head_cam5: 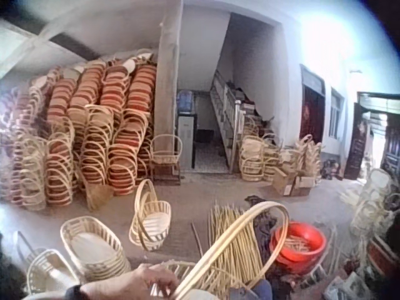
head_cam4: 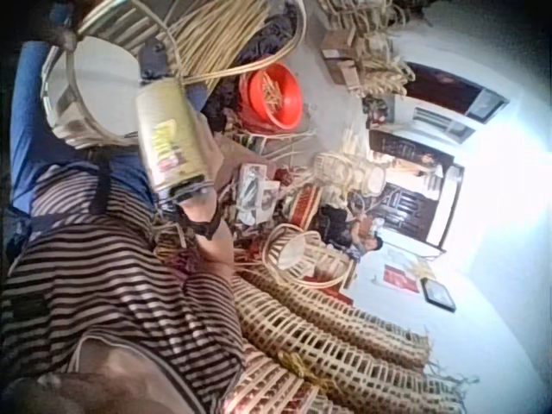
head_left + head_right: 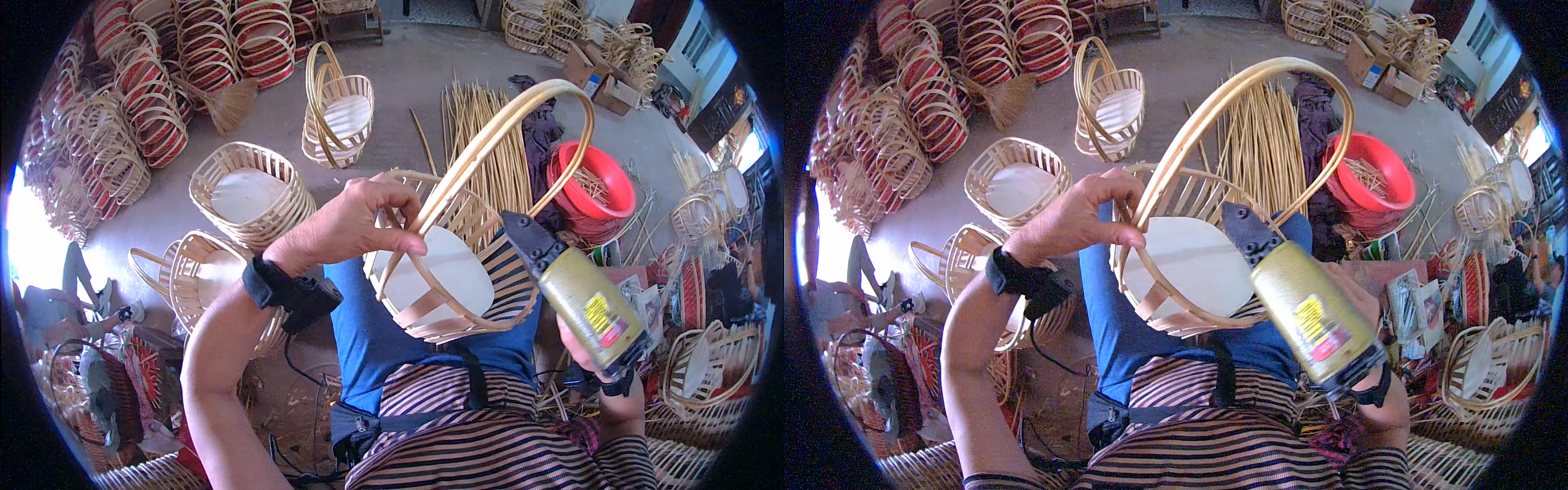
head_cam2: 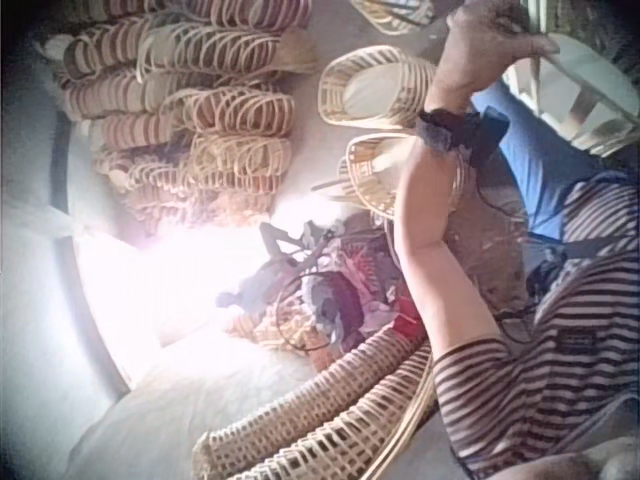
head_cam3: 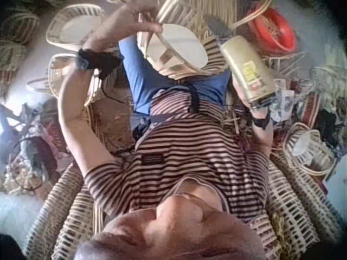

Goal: The person assembles a wicker basket by attaching a curved handle to the rim using a pneumatic staple gun, reloading the staples from a small container when needed, and trimming excess reed with shears.

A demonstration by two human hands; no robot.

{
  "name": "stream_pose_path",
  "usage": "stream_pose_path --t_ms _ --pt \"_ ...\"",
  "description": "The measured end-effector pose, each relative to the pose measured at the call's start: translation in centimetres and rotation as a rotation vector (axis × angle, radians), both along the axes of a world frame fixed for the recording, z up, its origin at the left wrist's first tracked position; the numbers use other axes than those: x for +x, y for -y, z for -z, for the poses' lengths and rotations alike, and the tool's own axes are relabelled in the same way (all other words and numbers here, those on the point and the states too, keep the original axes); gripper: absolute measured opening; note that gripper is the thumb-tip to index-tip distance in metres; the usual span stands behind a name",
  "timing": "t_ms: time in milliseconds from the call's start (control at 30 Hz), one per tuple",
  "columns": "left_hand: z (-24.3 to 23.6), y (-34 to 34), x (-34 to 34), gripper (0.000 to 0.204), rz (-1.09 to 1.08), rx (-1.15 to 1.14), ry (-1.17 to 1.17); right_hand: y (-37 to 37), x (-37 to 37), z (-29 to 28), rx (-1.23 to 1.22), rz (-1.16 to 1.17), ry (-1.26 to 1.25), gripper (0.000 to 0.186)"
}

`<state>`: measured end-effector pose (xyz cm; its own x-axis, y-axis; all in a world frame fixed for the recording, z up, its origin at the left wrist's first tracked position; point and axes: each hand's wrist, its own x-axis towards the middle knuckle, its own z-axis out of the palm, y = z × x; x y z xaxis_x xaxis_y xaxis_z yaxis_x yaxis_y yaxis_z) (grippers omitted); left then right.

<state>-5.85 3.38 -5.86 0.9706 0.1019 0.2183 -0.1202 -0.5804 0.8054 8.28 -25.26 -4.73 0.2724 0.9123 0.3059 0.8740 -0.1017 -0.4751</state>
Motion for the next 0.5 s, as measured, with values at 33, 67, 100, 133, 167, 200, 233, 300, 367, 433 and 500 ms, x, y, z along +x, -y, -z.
stream_pose_path --t_ms 33,67,100,133,167,200,233,300,367,433,500 --pt "0.2 0.2 0.1 0.034 -0.001 -0.005 0.004 -0.4 -0.2 -0.2 0.013 -0.015 -0.086 0.038" --pt "0.6 0.3 0.2 0.033 -0.033 0.036 0.063 -1.0 -0.4 -0.1 0.022 -0.033 -0.172 0.039" --pt "0.9 0.4 0.2 0.032 -0.066 0.077 0.122 -1.5 -0.5 0.1 0.027 -0.05 -0.252 0.04" --pt "1.2 0.6 0.1 0.03 -0.1 0.071 0.142 -1.9 -0.5 0.3 0.028 -0.068 -0.314 0.041" --pt "1.3 0.8 0.0 0.03 -0.102 0.066 0.145 -2.2 -0.6 0.2 0.028 -0.083 -0.37 0.042" --pt "1.6 0.9 -0.1 0.03 -0.134 0.107 0.152 -2.5 -0.9 0.3 0.03 -0.095 -0.414 0.044" --pt "1.8 1.0 -0.2 0.029 -0.168 0.148 0.157 -2.7 -1.0 0.2 0.027 -0.109 -0.464 0.045" --pt "1.8 1.5 -0.1 0.029 -0.191 0.157 0.171 -3.0 -1.3 0.2 0.027 -0.112 -0.544 0.048" --pt "2.0 1.8 0.0 0.028 -0.217 0.166 0.184 -3.5 -1.4 0.2 0.028 -0.12 -0.593 0.05" --pt "2.3 1.9 0.0 0.033 -0.231 0.146 0.238 -3.9 -1.6 -0.1 0.013 -0.132 -0.556 0.049" --pt "2.5 2.0 0.1 0.033 -0.221 0.147 0.263 -4.1 -1.4 0.0 0.018 -0.166 -0.514 0.05"
